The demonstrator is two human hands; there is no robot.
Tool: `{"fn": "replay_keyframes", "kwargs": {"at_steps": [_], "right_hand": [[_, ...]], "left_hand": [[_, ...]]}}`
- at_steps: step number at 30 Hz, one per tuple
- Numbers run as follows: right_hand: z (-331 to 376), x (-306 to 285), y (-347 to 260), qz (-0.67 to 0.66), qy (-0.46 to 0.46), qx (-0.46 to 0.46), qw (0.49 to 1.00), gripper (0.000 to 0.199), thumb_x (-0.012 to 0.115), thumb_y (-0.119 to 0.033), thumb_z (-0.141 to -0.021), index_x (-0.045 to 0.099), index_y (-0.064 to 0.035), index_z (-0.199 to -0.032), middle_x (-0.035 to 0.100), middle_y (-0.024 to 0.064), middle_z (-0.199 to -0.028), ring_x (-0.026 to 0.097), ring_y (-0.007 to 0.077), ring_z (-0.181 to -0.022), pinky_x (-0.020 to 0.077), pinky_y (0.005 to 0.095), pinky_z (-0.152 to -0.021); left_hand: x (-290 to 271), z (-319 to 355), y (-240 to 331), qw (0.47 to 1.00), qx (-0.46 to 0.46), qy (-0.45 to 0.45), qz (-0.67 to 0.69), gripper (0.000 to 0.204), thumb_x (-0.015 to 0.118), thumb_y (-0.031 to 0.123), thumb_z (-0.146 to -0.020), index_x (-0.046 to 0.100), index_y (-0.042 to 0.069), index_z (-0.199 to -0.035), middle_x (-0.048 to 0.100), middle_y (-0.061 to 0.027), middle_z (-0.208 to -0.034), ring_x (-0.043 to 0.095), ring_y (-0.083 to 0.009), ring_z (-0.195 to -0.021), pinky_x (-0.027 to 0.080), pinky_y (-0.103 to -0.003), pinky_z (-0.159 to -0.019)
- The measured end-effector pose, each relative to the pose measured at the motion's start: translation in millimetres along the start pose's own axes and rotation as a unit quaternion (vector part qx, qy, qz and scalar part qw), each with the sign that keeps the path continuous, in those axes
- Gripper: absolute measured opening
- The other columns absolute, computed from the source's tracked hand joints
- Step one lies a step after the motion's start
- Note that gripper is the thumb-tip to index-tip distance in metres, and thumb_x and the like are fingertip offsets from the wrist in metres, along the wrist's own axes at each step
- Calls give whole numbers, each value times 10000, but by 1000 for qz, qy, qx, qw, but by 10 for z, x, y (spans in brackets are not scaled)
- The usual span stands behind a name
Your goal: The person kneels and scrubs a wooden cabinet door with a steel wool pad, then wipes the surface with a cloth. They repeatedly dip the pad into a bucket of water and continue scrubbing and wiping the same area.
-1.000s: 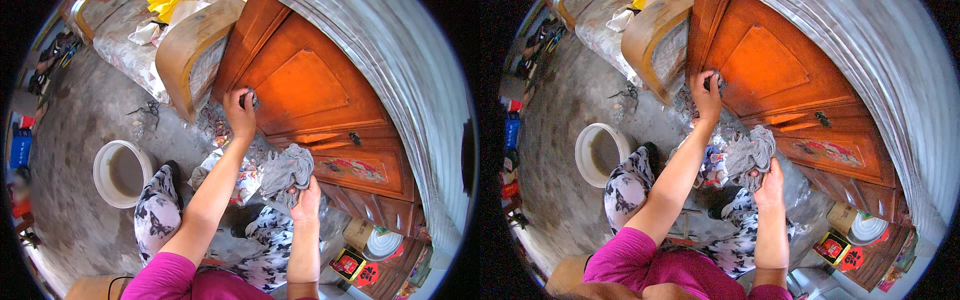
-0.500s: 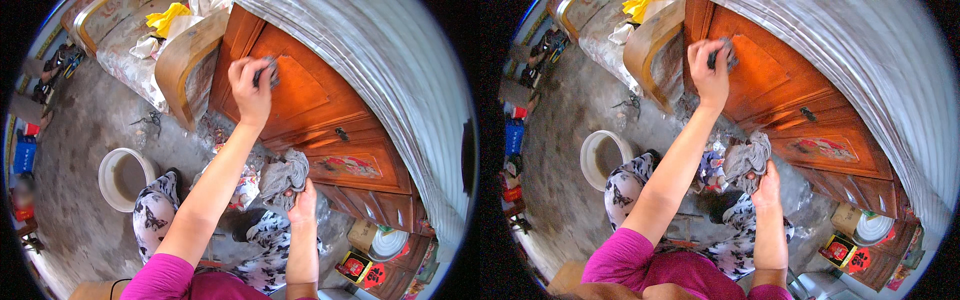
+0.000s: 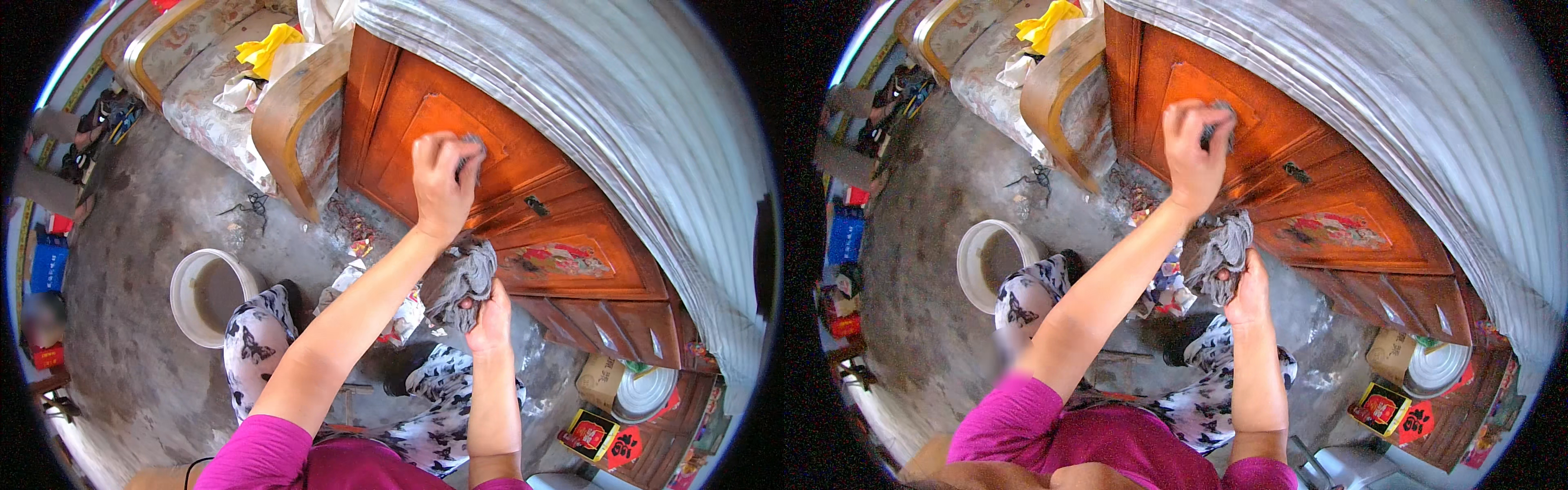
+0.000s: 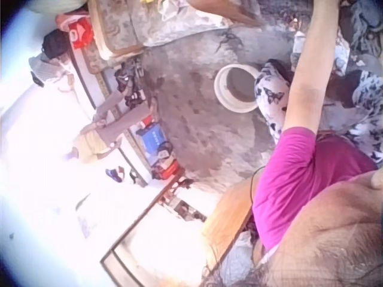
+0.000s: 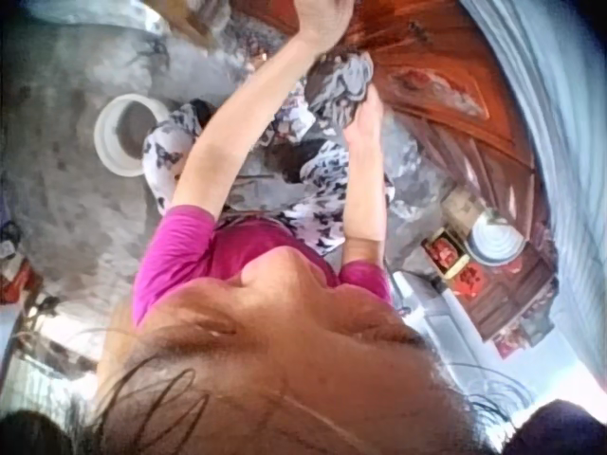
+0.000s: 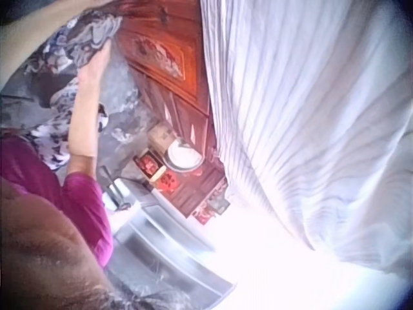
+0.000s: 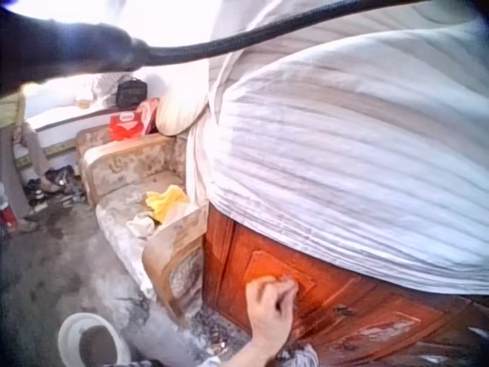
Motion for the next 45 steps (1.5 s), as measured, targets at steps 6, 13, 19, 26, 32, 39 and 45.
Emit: {"fn": "replay_keyframes", "kwargs": {"at_steps": [6,13,19,26,32,39,45], "right_hand": [[25,-53,-2,-7,-15,-11,1000,332,399,-262,-1090,679,-104,-1172,713,-14,-1020,568,95,-728,456,245,-590],[127,74,-141,-50,-15,-12,999,327,426,-286,-1077,694,-103,-1113,705,-14,-923,544,111,-645,463,262,-565],[163,21,-223,-54,-26,-31,998,313,441,-287,-1068,692,-101,-1090,686,-13,-885,527,99,-635,459,267,-560],[258,-149,-348,-74,3,-40,996,330,420,-280,-1082,690,-97,-1133,701,-13,-949,527,96,-650,448,252,-565],[165,-88,-319,-78,-63,-37,994,343,415,-303,-1089,686,-113,-1177,709,-14,-1004,532,97,-670,453,251,-581],[203,-349,-411,-70,-21,-58,996,332,428,-294,-1081,684,-107,-1179,710,-8,-1019,537,87,-694,446,231,-598],[352,-199,-457,-71,-5,-67,995,376,384,-232,-1084,651,-72,-1295,726,7,-1133,561,88,-721,435,218,-584]], "left_hand": [[-280,-455,-111,997,-29,76,-8,137,751,6,-853,654,40,-942,619,-139,-952,582,-343,-948,474,-436,-848],[171,205,241,991,98,-92,-2,149,785,50,-806,668,84,-891,624,-101,-967,594,-335,-938,504,-438,-813],[41,-57,244,996,53,-78,8,184,816,39,-802,713,74,-950,598,-130,-988,591,-323,-957,504,-420,-815],[79,245,-115,991,98,-76,-46,211,802,-4,-787,686,61,-951,577,-129,-983,559,-350,-934,476,-449,-823],[-294,1772,-1795,927,-232,-262,-136,140,742,46,-868,656,50,-979,602,-200,-1085,581,-422,-1002,487,-477,-857],[-78,322,-163,998,-26,-47,-26,219,821,33,-815,717,77,-1003,623,-116,-981,600,-310,-966,510,-399,-808],[181,535,-43,989,109,-92,-31,285,828,9,-745,736,105,-997,597,-114,-998,587,-328,-963,496,-431,-828]]}}
Point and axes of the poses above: each hand's wrist, its own z-axis away from the middle knuckle, its own x-axis out of the palm, y = z × x, the point moved 9 cm from there along -z, towards the middle knuckle
